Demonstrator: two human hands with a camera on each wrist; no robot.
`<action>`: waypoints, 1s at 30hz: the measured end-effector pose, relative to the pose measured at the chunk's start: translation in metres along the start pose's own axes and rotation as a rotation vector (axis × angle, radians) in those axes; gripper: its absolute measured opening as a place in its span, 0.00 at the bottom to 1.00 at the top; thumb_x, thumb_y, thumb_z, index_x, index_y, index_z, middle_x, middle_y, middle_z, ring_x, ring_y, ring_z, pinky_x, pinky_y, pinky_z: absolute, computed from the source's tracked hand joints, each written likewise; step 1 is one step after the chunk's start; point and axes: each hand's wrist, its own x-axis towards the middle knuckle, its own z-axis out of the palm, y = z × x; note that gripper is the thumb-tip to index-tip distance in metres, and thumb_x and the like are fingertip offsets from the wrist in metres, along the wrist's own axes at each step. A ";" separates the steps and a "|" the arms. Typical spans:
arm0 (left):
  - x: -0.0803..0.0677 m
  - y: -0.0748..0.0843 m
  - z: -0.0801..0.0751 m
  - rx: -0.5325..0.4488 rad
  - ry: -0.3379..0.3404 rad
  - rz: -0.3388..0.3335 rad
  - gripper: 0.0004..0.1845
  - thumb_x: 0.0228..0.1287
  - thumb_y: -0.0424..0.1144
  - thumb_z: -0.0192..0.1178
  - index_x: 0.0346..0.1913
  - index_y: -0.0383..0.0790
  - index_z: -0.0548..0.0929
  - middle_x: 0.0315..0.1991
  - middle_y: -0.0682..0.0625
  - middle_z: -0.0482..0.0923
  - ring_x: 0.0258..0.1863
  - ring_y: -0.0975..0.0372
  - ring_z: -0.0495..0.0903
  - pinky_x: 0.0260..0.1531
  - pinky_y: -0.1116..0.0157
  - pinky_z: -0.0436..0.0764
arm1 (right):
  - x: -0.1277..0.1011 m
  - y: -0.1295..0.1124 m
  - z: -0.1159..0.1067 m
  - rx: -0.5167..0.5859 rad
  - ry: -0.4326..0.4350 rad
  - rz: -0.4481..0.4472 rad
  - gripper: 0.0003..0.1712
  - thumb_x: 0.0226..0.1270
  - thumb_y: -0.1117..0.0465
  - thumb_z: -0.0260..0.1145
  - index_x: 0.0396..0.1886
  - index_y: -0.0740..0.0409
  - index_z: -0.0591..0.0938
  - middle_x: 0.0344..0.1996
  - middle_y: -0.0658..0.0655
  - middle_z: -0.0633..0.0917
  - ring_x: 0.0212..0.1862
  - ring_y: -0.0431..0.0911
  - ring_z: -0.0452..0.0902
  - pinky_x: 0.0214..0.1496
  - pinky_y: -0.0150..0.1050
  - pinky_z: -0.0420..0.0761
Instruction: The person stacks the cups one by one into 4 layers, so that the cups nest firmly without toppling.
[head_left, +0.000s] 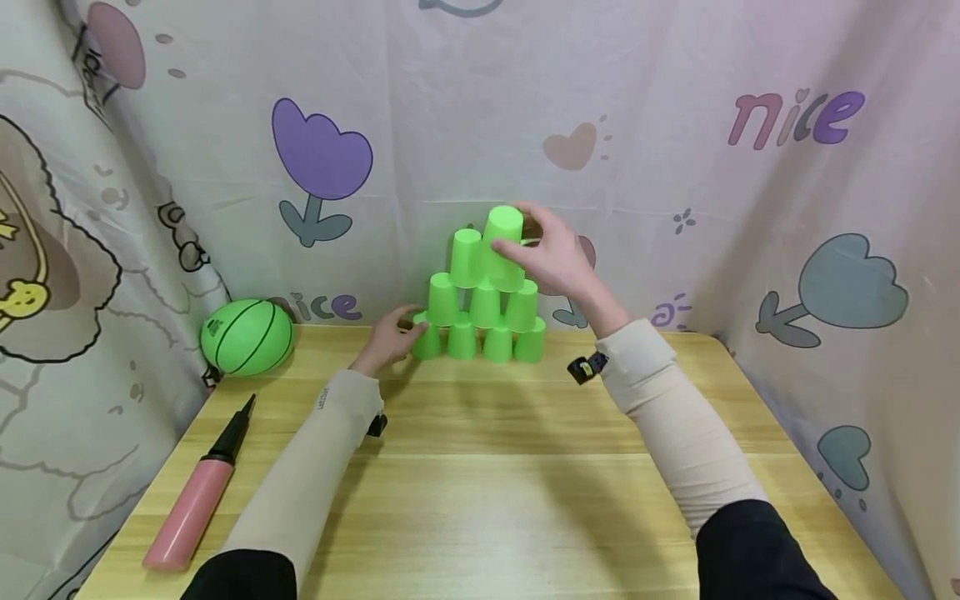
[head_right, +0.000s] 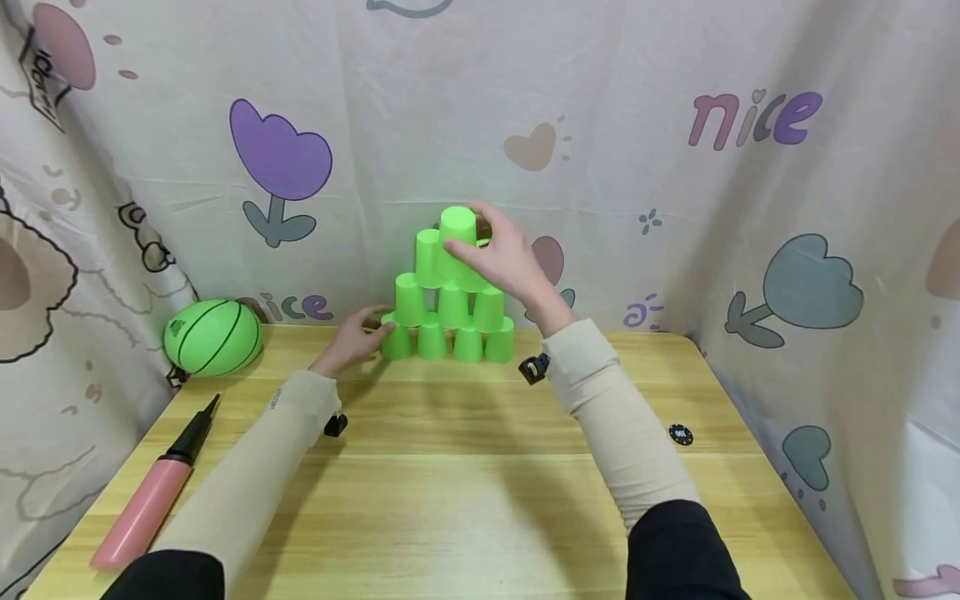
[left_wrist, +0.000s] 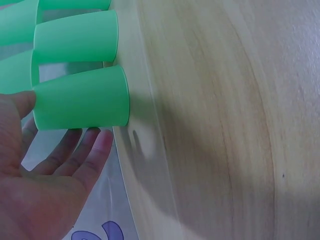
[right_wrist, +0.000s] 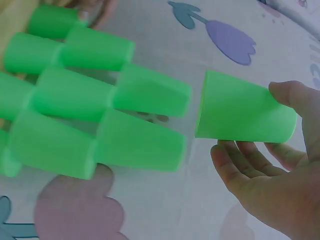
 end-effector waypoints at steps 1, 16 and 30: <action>0.000 0.000 0.000 -0.002 0.000 -0.002 0.30 0.82 0.51 0.55 0.80 0.48 0.66 0.65 0.31 0.76 0.58 0.41 0.81 0.45 0.53 0.91 | 0.005 -0.003 -0.002 0.003 0.006 0.000 0.34 0.69 0.51 0.74 0.73 0.51 0.76 0.59 0.57 0.85 0.58 0.51 0.84 0.60 0.47 0.86; -0.001 0.003 -0.001 -0.016 -0.025 -0.005 0.31 0.82 0.50 0.56 0.80 0.45 0.66 0.67 0.29 0.74 0.61 0.38 0.80 0.49 0.47 0.91 | 0.049 -0.005 0.000 -0.026 0.040 0.081 0.37 0.71 0.50 0.72 0.76 0.52 0.72 0.63 0.60 0.83 0.62 0.52 0.81 0.61 0.46 0.84; -0.002 0.003 -0.003 -0.010 -0.014 -0.009 0.30 0.81 0.49 0.56 0.80 0.46 0.67 0.66 0.30 0.75 0.62 0.38 0.79 0.47 0.50 0.91 | 0.065 -0.006 0.005 -0.117 0.035 0.129 0.41 0.73 0.46 0.68 0.80 0.52 0.68 0.68 0.61 0.81 0.67 0.51 0.78 0.67 0.48 0.81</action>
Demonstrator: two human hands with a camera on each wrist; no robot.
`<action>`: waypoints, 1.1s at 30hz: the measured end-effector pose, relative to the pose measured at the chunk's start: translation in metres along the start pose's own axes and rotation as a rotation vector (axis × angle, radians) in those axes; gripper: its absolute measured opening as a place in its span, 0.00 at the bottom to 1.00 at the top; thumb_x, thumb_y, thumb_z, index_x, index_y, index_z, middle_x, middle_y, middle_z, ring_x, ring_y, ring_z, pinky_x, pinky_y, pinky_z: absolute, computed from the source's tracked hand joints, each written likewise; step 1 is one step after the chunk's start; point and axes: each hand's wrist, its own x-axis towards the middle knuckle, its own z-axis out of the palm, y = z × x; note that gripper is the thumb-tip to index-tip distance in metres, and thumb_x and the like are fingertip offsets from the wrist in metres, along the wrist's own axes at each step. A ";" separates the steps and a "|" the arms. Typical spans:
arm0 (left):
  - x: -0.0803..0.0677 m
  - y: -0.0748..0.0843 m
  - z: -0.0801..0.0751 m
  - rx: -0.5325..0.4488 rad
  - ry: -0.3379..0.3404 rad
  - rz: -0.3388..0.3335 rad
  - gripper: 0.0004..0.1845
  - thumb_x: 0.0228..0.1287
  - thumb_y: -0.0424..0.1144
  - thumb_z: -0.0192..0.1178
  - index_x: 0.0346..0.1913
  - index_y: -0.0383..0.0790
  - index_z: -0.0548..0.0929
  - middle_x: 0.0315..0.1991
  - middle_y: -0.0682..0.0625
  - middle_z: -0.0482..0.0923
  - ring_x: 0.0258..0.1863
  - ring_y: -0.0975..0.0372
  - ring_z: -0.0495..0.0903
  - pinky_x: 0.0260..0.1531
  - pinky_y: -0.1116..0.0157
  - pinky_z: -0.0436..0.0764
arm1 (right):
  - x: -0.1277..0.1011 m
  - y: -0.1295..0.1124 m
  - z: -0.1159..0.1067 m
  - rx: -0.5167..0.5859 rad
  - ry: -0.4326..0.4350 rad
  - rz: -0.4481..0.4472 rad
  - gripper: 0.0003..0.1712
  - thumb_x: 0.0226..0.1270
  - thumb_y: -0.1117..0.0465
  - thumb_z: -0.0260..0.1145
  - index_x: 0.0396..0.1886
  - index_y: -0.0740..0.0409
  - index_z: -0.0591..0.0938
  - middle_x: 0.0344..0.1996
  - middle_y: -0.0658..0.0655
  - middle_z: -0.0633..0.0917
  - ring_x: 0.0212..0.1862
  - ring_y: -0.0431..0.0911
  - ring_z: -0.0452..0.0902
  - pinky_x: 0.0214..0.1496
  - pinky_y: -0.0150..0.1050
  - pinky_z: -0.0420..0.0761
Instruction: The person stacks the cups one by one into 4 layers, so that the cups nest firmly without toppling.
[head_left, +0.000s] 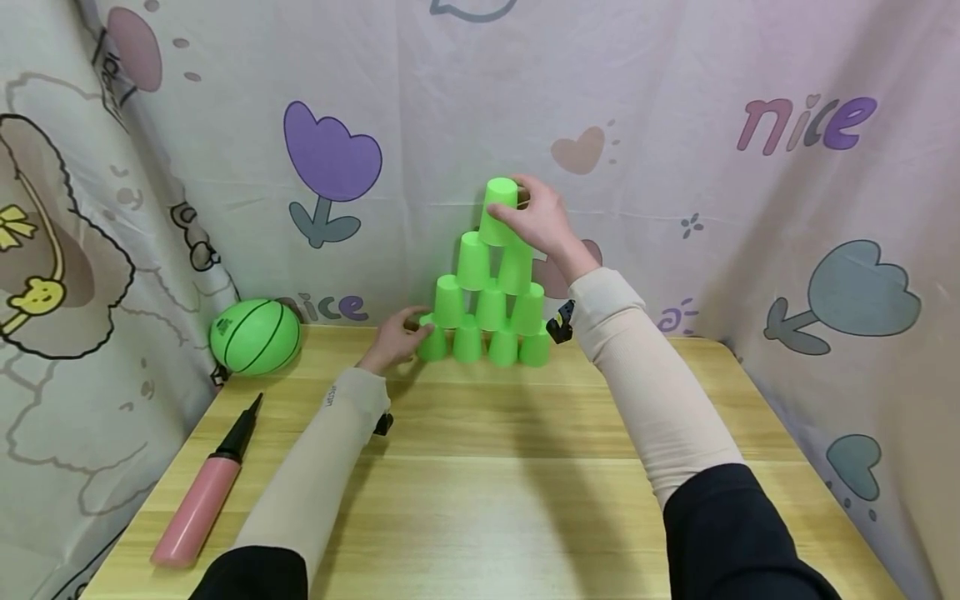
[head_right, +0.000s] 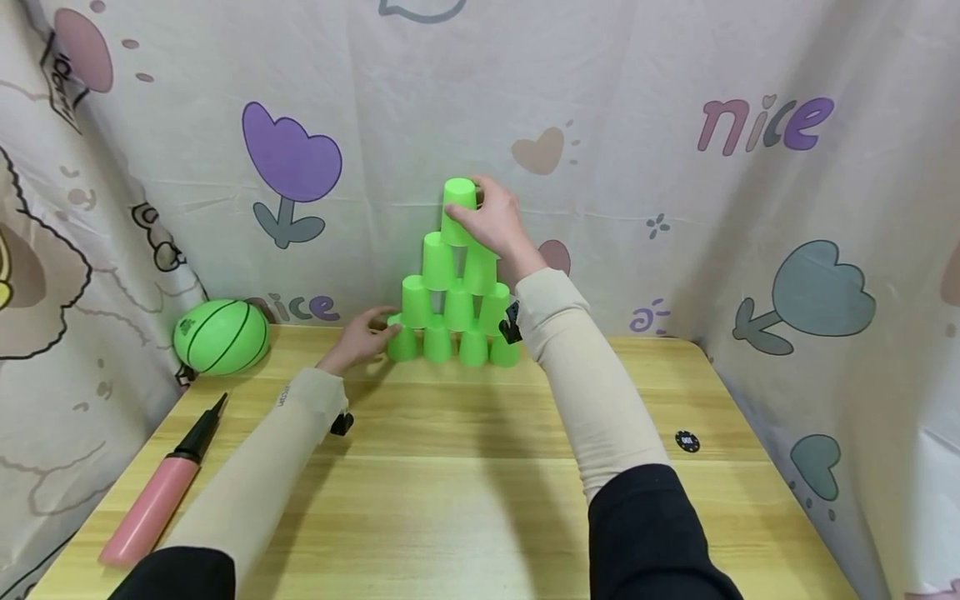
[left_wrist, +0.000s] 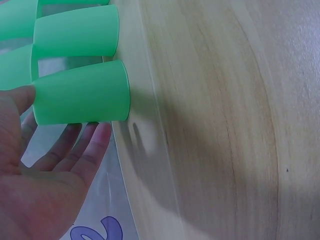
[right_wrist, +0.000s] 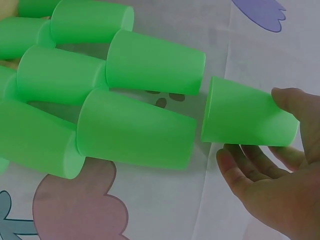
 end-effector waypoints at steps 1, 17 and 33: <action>0.000 0.000 0.000 0.001 0.002 0.001 0.30 0.82 0.49 0.56 0.80 0.45 0.67 0.66 0.30 0.75 0.62 0.38 0.79 0.47 0.51 0.91 | 0.000 0.000 0.001 -0.001 -0.002 0.001 0.41 0.74 0.46 0.68 0.80 0.52 0.67 0.68 0.61 0.81 0.67 0.52 0.78 0.67 0.48 0.81; -0.001 0.001 0.002 -0.003 -0.006 -0.001 0.30 0.83 0.48 0.55 0.81 0.45 0.65 0.67 0.30 0.74 0.63 0.39 0.78 0.52 0.46 0.89 | 0.006 0.002 0.010 -0.014 -0.011 0.001 0.40 0.75 0.47 0.67 0.81 0.52 0.67 0.65 0.62 0.83 0.64 0.52 0.79 0.62 0.47 0.82; 0.002 0.001 0.000 -0.001 -0.008 -0.001 0.30 0.82 0.49 0.55 0.81 0.47 0.65 0.66 0.31 0.74 0.62 0.39 0.79 0.50 0.47 0.90 | 0.011 0.003 0.012 -0.017 -0.010 0.013 0.39 0.75 0.48 0.66 0.80 0.55 0.67 0.64 0.65 0.82 0.63 0.54 0.81 0.61 0.47 0.85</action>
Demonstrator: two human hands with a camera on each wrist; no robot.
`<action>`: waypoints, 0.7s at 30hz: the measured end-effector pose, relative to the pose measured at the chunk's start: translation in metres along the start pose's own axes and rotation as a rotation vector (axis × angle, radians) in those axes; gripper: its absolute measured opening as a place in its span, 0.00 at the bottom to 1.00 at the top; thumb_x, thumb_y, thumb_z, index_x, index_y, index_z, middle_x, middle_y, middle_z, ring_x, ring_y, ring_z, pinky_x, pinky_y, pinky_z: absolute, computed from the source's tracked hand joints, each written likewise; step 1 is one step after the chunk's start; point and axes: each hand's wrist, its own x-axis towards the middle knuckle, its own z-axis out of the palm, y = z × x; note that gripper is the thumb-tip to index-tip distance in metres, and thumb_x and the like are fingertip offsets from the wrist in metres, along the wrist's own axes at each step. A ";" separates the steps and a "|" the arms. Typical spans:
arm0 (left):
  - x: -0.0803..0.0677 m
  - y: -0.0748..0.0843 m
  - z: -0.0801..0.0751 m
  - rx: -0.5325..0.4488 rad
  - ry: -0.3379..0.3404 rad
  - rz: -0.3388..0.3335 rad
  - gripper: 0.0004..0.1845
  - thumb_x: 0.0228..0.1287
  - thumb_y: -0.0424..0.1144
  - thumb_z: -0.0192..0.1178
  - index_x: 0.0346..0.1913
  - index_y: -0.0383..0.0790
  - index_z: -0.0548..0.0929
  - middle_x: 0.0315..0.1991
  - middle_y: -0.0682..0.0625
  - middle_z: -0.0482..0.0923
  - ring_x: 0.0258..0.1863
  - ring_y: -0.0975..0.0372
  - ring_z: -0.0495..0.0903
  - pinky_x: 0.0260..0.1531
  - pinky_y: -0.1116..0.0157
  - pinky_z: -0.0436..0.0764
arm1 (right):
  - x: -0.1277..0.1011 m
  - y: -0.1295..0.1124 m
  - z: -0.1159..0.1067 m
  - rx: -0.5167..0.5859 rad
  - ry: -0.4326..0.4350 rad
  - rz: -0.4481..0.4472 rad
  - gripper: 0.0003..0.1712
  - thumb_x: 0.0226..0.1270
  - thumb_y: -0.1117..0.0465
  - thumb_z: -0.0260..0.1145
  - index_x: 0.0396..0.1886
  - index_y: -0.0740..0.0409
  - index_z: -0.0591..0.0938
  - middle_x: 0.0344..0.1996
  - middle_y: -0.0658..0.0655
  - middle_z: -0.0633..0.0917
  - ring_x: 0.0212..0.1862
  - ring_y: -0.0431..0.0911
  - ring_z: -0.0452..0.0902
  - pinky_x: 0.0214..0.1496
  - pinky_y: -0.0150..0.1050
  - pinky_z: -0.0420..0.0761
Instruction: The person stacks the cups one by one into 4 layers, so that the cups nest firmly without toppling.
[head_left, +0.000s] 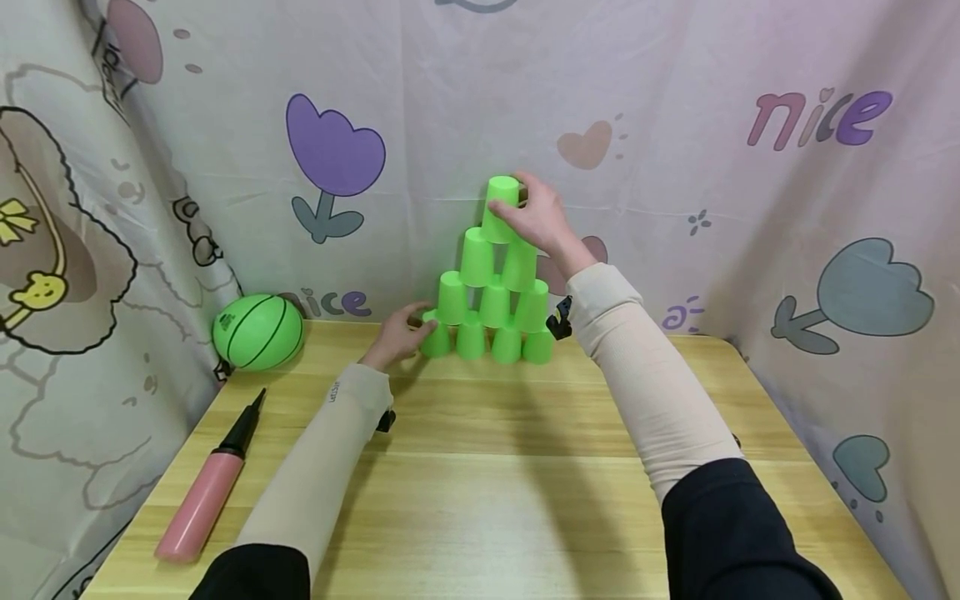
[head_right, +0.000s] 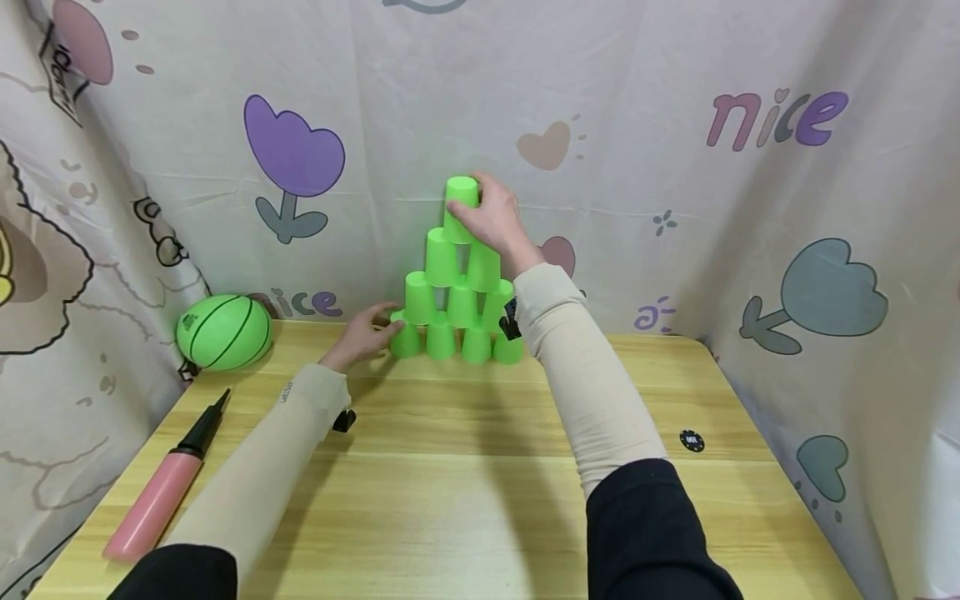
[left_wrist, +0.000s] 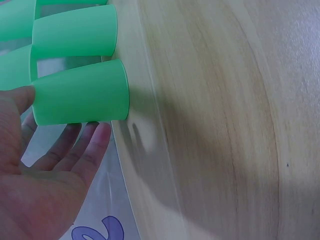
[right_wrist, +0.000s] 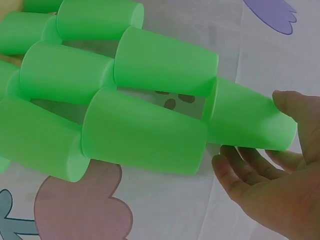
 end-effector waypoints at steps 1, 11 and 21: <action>0.000 0.000 0.000 0.003 -0.002 0.003 0.30 0.82 0.49 0.55 0.81 0.47 0.65 0.67 0.30 0.74 0.62 0.39 0.79 0.50 0.47 0.90 | 0.000 0.000 0.000 -0.001 -0.001 0.000 0.39 0.75 0.48 0.66 0.80 0.55 0.66 0.64 0.65 0.82 0.63 0.54 0.81 0.60 0.48 0.85; 0.000 0.002 0.000 0.027 0.004 0.008 0.30 0.82 0.48 0.55 0.80 0.45 0.66 0.67 0.31 0.75 0.63 0.41 0.78 0.53 0.49 0.88 | -0.011 0.003 -0.014 0.057 -0.005 0.030 0.48 0.75 0.36 0.64 0.85 0.49 0.58 0.75 0.63 0.72 0.74 0.55 0.71 0.76 0.49 0.76; -0.003 0.008 -0.020 0.075 0.016 0.083 0.34 0.84 0.52 0.51 0.83 0.42 0.59 0.78 0.30 0.63 0.75 0.36 0.67 0.74 0.37 0.70 | -0.050 0.044 -0.041 0.104 0.101 0.001 0.46 0.77 0.33 0.60 0.83 0.52 0.62 0.73 0.65 0.75 0.74 0.59 0.73 0.77 0.54 0.74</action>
